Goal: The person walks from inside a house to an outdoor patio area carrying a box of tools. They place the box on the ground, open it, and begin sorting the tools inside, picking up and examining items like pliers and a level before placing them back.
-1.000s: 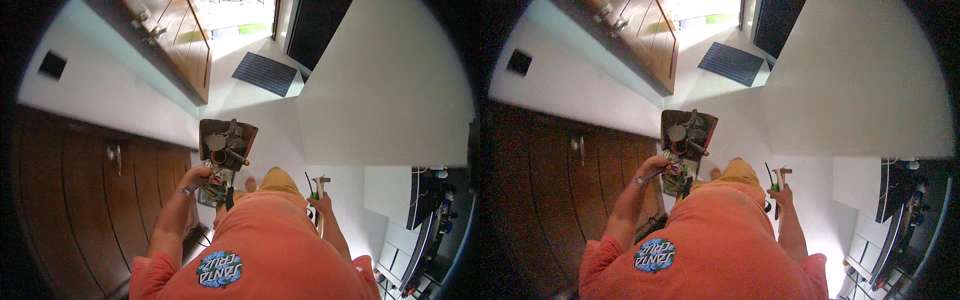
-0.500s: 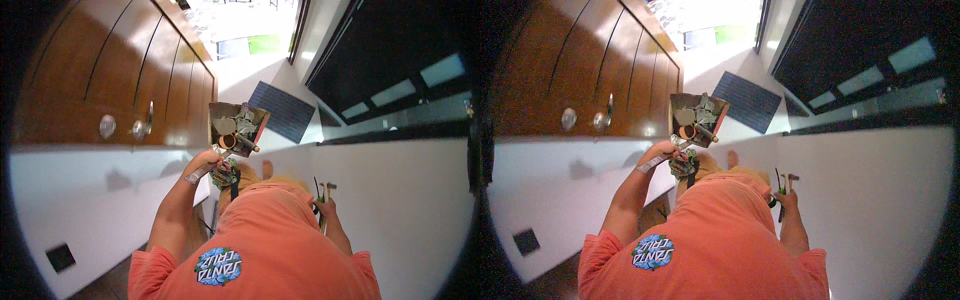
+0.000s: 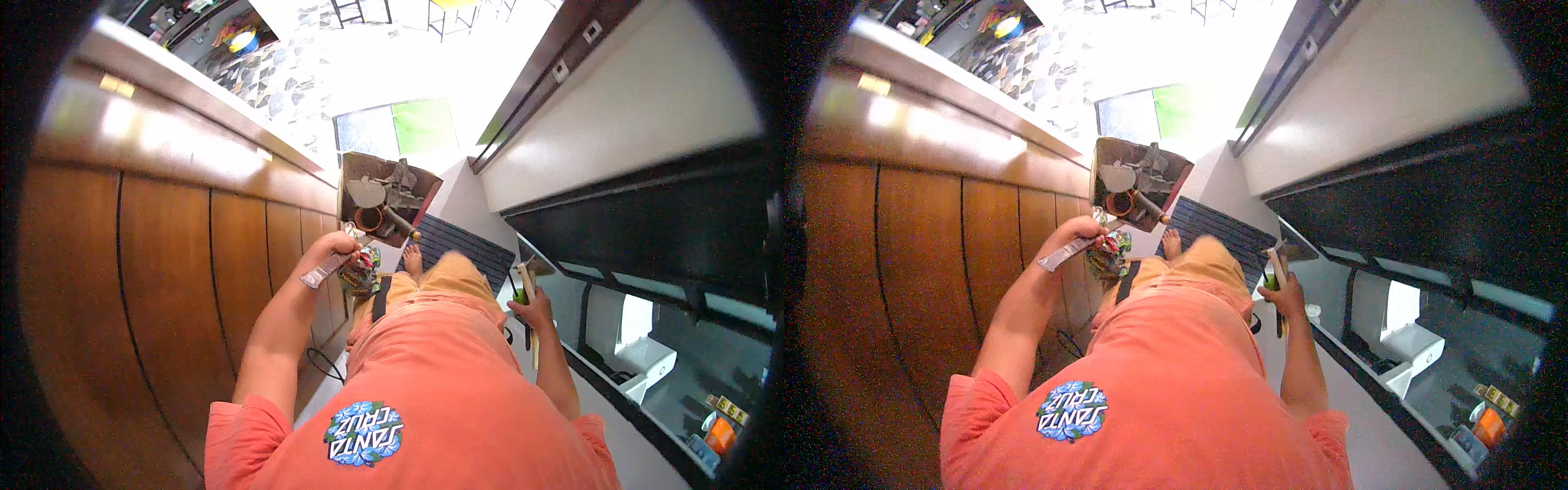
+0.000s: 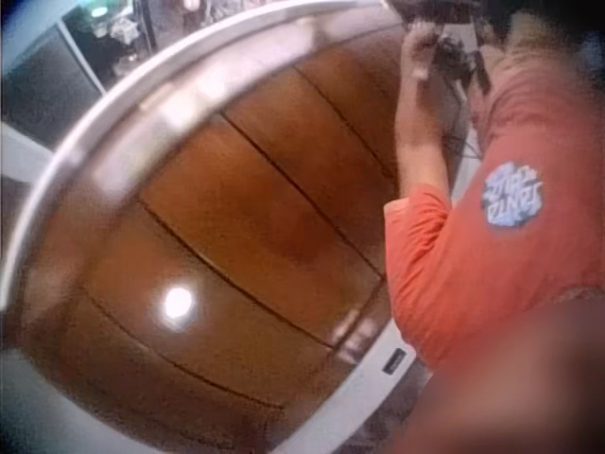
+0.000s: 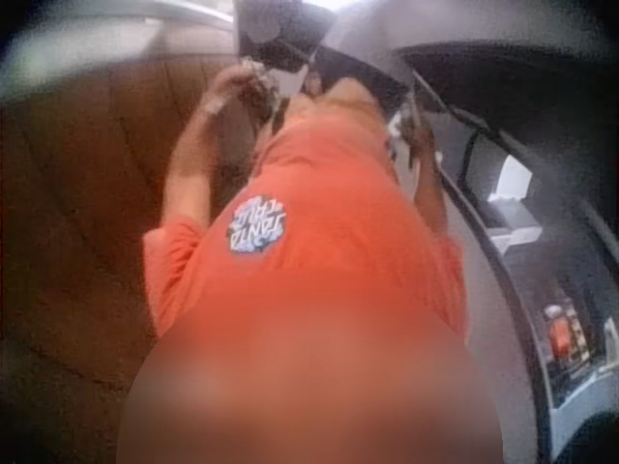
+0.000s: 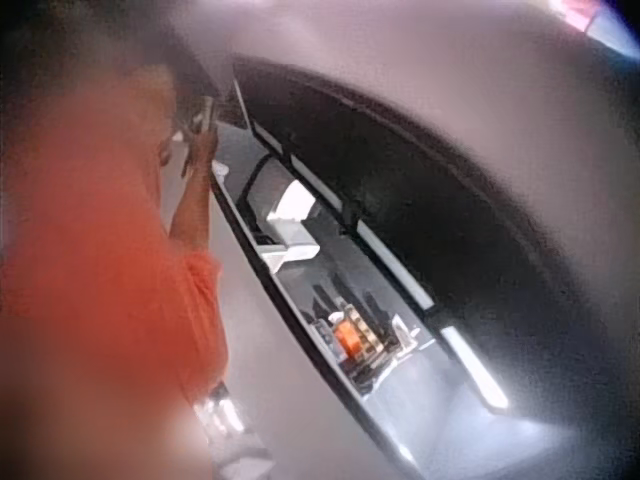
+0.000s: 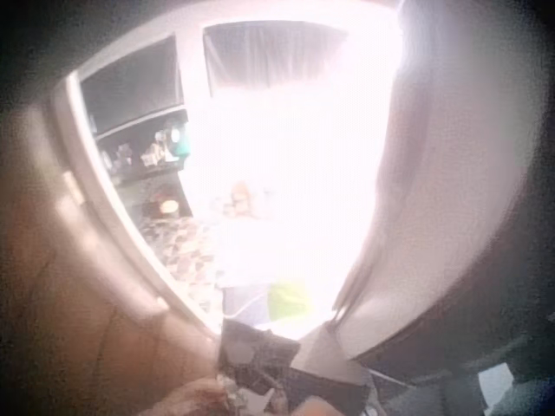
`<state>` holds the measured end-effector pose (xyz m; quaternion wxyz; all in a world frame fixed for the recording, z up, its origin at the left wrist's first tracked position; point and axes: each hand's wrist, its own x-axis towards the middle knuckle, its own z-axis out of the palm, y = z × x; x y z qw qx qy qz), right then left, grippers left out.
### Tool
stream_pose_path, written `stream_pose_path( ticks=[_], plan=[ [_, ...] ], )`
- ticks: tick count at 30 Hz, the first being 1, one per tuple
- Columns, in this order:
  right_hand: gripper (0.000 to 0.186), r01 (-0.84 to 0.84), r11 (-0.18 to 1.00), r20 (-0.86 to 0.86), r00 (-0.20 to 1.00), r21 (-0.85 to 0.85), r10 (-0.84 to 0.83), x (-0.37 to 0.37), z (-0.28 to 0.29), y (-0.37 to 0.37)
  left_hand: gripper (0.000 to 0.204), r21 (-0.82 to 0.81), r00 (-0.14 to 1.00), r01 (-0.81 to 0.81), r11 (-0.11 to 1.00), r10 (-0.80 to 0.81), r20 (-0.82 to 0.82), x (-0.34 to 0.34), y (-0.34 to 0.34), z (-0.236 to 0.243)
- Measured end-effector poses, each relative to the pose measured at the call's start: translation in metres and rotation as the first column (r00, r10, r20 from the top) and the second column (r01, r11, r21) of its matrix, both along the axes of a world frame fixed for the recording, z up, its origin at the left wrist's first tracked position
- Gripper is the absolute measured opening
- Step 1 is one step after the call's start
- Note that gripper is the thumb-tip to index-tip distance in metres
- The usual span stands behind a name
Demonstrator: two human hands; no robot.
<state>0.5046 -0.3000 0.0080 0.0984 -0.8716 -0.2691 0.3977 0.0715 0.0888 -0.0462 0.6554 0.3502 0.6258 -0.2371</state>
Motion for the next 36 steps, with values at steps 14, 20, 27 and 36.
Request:
stream_pose_path(
  ticks=[14, 20, 27, 36],
  plan=[
    [0.079, 0.133, 0.881, -0.237, 0.971, 0.454, -0.024, 0.079, 0.052, 0.304, 0.029, 0.085, 0.989, 0.011, 0.996, -0.024, 0.147, 0.067, 0.18, 0.006],
    [0.1, 0.251, 0.868, -0.19, 0.964, 0.428, -0.185, 0.113, 0.066, 0.357, 0.03, 0.205, 0.93, 0.332, 0.921, -0.356, 0.092, 0.127, 0.261, 0.026],
    [0.074, 0.441, 0.789, -0.121, 0.893, 0.429, -0.433, 0.132, 0.115, 0.316, 0.019, -0.104, 0.973, 0.142, 0.984, -0.12, 0.199, 0.218, 0.327, 0.052],
    [0.064, 0.809, 0.371, -0.081, 0.453, 0.456, -0.888, 0.339, 0.011, 0.304, 0.016, -0.024, 0.879, 0.346, 0.938, -0.315, 0.358, 0.596, 0.5, 0.034]
  ],
)
